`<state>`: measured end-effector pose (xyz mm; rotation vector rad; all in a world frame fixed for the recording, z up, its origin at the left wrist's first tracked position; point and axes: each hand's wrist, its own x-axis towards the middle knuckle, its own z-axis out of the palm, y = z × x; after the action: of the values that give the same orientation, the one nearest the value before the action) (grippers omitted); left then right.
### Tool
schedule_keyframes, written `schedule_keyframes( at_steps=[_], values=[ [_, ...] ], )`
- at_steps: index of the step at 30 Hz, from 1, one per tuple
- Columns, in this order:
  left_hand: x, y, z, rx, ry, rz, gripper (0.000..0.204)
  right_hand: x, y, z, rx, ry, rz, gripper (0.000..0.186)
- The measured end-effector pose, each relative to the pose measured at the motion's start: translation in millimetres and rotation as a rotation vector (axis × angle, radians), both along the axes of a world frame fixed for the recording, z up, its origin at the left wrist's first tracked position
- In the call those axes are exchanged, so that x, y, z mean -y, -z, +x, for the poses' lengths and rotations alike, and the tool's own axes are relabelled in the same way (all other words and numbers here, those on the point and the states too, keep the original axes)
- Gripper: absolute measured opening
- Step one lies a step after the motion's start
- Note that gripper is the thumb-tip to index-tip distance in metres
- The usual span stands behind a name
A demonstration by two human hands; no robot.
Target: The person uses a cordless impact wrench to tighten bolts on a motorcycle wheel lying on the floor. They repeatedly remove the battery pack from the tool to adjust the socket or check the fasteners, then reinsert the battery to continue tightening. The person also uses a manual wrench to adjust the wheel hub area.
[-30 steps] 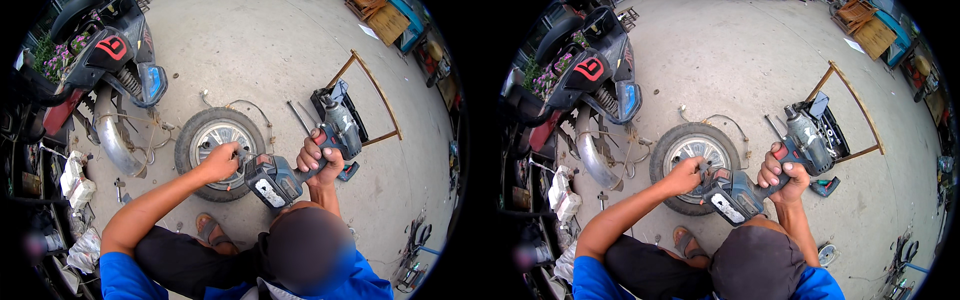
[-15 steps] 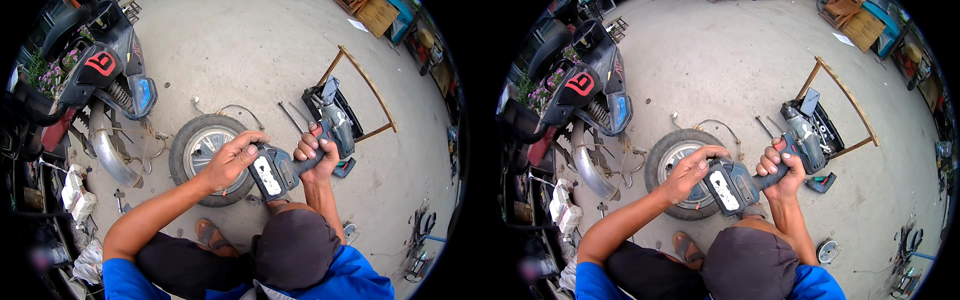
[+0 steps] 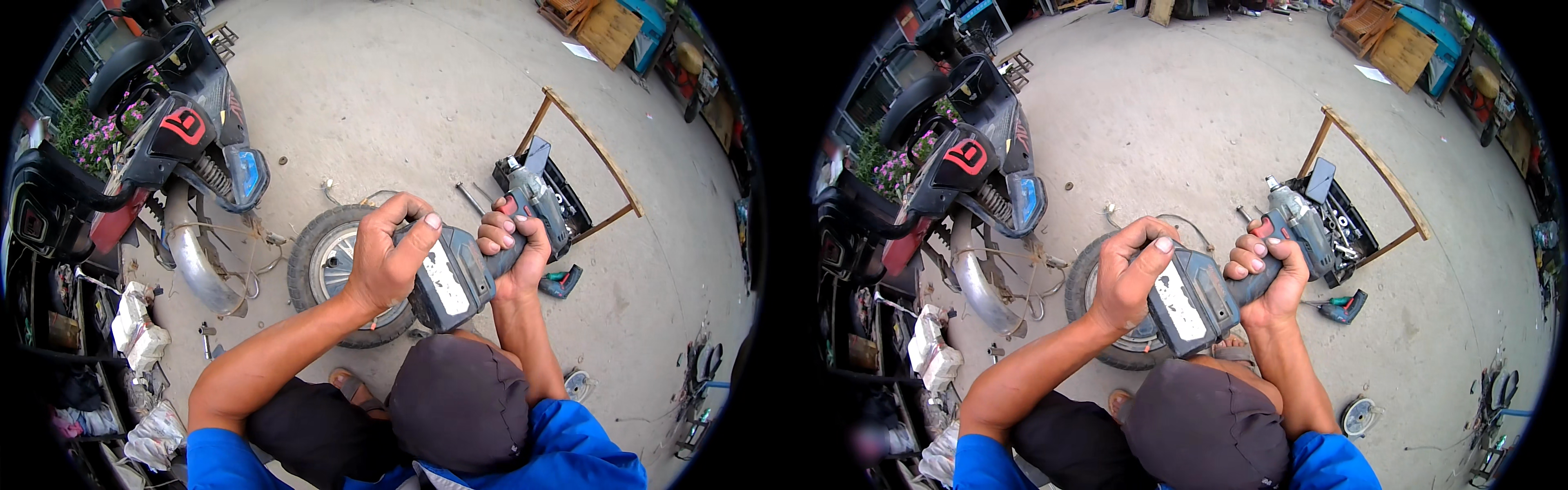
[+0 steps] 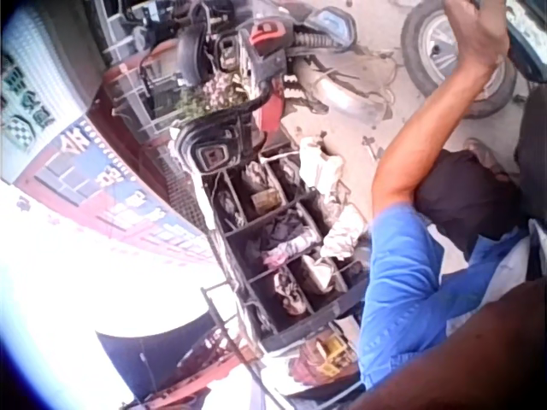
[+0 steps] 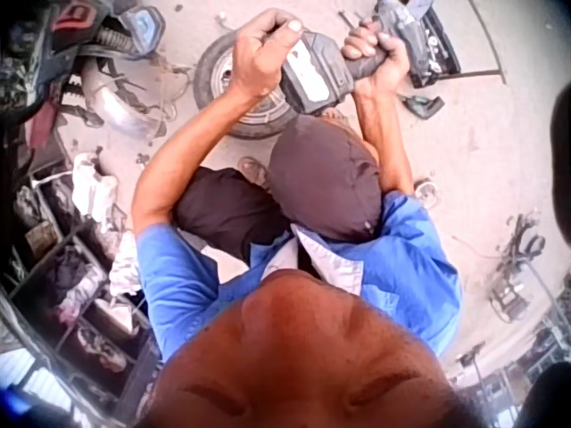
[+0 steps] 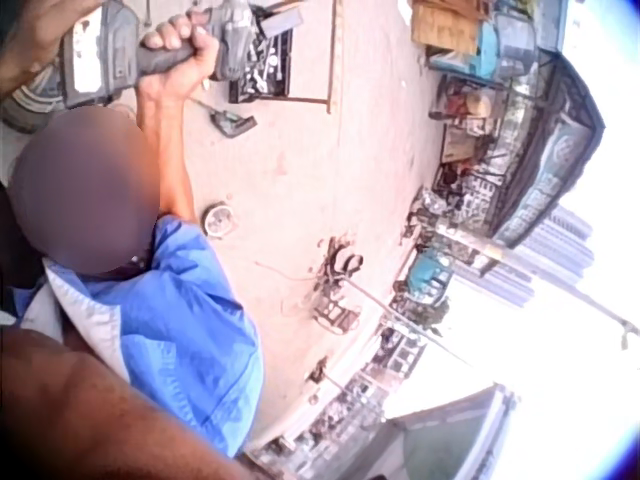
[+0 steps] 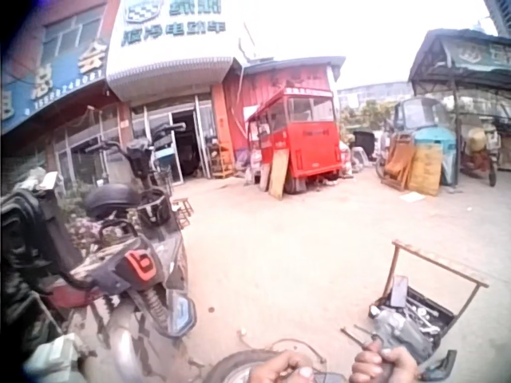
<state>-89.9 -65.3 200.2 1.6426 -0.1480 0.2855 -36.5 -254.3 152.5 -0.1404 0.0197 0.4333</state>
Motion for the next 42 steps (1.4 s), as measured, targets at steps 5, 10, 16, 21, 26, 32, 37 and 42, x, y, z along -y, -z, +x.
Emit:
schedule_keyframes(
  at_steps=[5, 10, 16, 21, 26, 32, 37, 42],
  values=[
    [1.3, -6.1, -7.4, 0.080, -0.071, -0.027, 0.026, -2.4, -13.7, -5.5, 0.008, -0.014, -0.070, 0.022],
    [-2.7, -5.2, -15.7, 0.043, -0.097, -0.088, 0.024, -7.6, -19.4, -10.2, 0.001, -0.043, -0.107, 0.019],
    [-12.3, -4.9, -17.9, 0.103, -0.126, -0.056, 0.023, 5.7, -9.5, -21.4, -0.005, -0.132, -0.085, 0.020],
    [-19.2, 0.1, -13.3, 0.107, -0.121, -0.082, 0.023, 9.5, -4.2, -27.2, 0.001, -0.074, -0.132, 0.028],
    [-27.4, 10.7, -18.7, -0.017, 0.002, -0.194, 0.026, 21.8, -18.6, -30.4, 0.138, -0.043, -0.210, 0.031],
    [-35.1, 9.7, -24.5, -0.206, 0.163, -0.205, 0.032, 60.1, -38.1, -23.4, 0.320, 0.094, -0.470, 0.038],
    [-44.7, 13.6, -29.0, -0.203, 0.055, -0.111, 0.027, 120.7, -4.8, -15.8, 0.311, 0.272, -1.194, 0.022],
    [-52.6, 28.2, -30.4, -0.230, -0.076, -0.124, 0.028, 175.4, 94.4, -53.5, 0.297, 0.216, -2.190, 0.039]
  ],
)
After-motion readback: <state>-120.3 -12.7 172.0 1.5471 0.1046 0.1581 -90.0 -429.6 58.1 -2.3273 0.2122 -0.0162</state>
